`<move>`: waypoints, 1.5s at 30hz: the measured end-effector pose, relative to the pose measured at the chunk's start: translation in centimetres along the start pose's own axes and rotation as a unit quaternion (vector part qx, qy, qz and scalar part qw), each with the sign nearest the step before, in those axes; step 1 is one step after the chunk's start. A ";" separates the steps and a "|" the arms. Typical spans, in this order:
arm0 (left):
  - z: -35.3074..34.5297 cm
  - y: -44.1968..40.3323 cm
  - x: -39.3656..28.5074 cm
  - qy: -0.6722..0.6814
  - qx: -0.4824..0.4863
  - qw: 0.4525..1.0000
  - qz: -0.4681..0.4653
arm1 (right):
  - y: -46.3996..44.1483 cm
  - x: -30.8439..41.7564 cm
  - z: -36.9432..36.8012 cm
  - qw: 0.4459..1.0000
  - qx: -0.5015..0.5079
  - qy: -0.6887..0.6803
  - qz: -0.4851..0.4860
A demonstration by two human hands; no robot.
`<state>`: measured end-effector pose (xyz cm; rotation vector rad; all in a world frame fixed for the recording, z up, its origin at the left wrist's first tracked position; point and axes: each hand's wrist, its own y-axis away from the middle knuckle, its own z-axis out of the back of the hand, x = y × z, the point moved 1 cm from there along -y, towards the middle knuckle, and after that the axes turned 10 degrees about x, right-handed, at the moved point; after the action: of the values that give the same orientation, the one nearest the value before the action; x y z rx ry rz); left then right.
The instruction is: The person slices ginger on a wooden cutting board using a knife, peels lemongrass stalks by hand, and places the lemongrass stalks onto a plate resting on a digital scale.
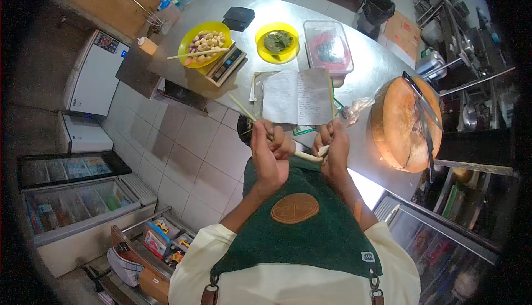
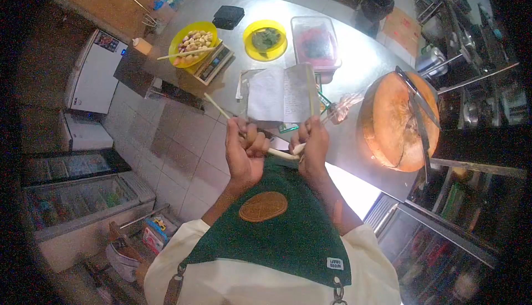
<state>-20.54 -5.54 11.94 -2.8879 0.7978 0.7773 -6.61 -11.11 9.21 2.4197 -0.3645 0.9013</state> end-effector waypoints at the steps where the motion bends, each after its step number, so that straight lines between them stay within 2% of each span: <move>1: 0.3 -0.1 -0.1 -0.002 0.000 1.000 0.002 | 0.2 -0.1 -0.2 1.000 0.014 0.006 -0.019; 8: 0.6 0.0 -0.6 0.021 0.003 0.998 -0.052 | -0.8 -0.8 0.6 0.992 -0.035 -0.103 -0.058; 10: 0.8 0.0 -1.0 0.014 -0.005 0.998 -0.063 | -0.8 -0.7 1.8 0.968 0.139 -0.176 -0.111; 13: 0.8 0.6 -2.4 0.008 -0.019 0.995 -0.094 | 0.1 0.3 -1.1 0.974 0.122 -0.165 -0.091; 14: 0.8 0.8 -3.2 -0.021 -0.098 0.987 -0.127 | 0.1 0.5 -1.2 0.974 0.122 -0.163 -0.097; 15: 1.1 1.0 -4.0 -0.048 -0.177 0.970 -0.159 | -0.1 1.0 -0.8 0.991 0.061 -0.095 -0.069; 16: 2.6 1.2 -6.8 -0.089 -0.178 0.950 -0.242 | -0.3 1.6 -0.3 0.999 0.001 -0.026 -0.039; 17: 4.7 1.6 -10.7 -0.130 -0.176 0.921 -0.323 | -0.6 2.5 0.8 0.999 0.003 -0.023 -0.043; 19: 8.1 3.4 -16.5 -0.089 -0.161 0.894 -0.409 | -1.2 4.5 3.0 0.999 0.012 0.015 0.030; 20: 9.4 4.3 -18.1 -0.088 -0.171 0.889 -0.415 | -1.1 4.3 2.6 0.999 0.017 0.022 0.020; 22: 11.6 5.7 -19.9 -0.150 -0.222 0.876 -0.400 | -0.6 3.6 1.5 0.971 0.068 0.206 -0.100; 23: 12.5 6.0 -19.9 -0.148 -0.230 0.874 -0.402 | -0.4 2.3 0.9 0.955 0.142 0.223 -0.131; 25: 14.2 6.7 -19.3 -0.089 -0.292 0.881 -0.362 | -0.5 0.3 -0.6 0.869 0.230 0.366 -0.238; 27: 15.2 7.5 -18.3 -0.094 -0.287 0.886 -0.353 | -1.3 -4.5 -1.7 0.795 0.361 0.481 -0.081; 28: 15.5 7.7 -17.9 -0.103 -0.274 0.893 -0.342 | -2.0 -6.7 -2.2 0.790 0.368 0.483 -0.087; 30: 16.0 8.4 -17.1 -0.098 -0.310 0.885 -0.332 | -3.0 -10.9 -2.1 0.742 0.373 0.513 -0.216; 31: 16.5 8.7 -17.0 -0.095 -0.332 0.883 -0.319 | -3.9 -13.3 -1.3 0.738 0.376 0.512 -0.225; 33: 17.3 9.9 -17.3 -0.081 -0.367 0.874 -0.306 | -6.2 -18.1 0.3 0.679 0.406 0.587 -0.173; 34: 17.8 10.5 -17.3 -0.066 -0.393 0.869 -0.292 | -7.2 -19.9 0.7 0.678 0.406 0.585 -0.179; 36: 19.2 12.4 -17.8 -0.075 -0.409 0.865 -0.282 | -9.3 -23.6 1.8 0.666 0.310 0.638 -0.230; 37: 20.0 13.6 -18.1 -0.084 -0.419 0.861 -0.275 | -11.5 -27.7 5.5 0.646 0.319 0.682 -0.126; 38: 20.8 14.8 -18.4 -0.044 -0.427 0.858 -0.284 | -13.7 -31.0 7.9 0.638 0.296 0.703 -0.105; 39: 21.2 15.8 -18.7 -0.051 -0.431 0.855 -0.284 | -14.9 -31.0 6.3 0.609 0.268 0.728 -0.168; 40: 21.5 16.8 -19.0 -0.068 -0.451 0.842 -0.288 | -18.2 -34.7 9.4 0.577 0.268 0.751 -0.178; 41: 21.6 17.5 -19.4 -0.084 -0.469 0.830 -0.291 | -19.9 -39.3 13.9 0.751 0.356 0.554 0.048; 43: 21.3 18.2 -19.9 -0.100 -0.476 0.823 -0.293 | -17.6 -30.9 2.3 0.629 0.282 0.722 -0.070; 44: 21.4 18.6 -20.2 -0.086 -0.471 0.827 -0.293 | -18.1 -32.1 3.0 0.632 0.281 0.719 -0.073; 45: 21.6 18.8 -20.5 -0.070 -0.464 0.833 -0.293 | -19.1 -33.4 4.6 0.610 0.299 0.730 -0.074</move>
<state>-54.82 -8.53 4.56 -3.3908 -0.7076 1.5533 -20.98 4.24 -23.38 1.2176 0.8597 2.7279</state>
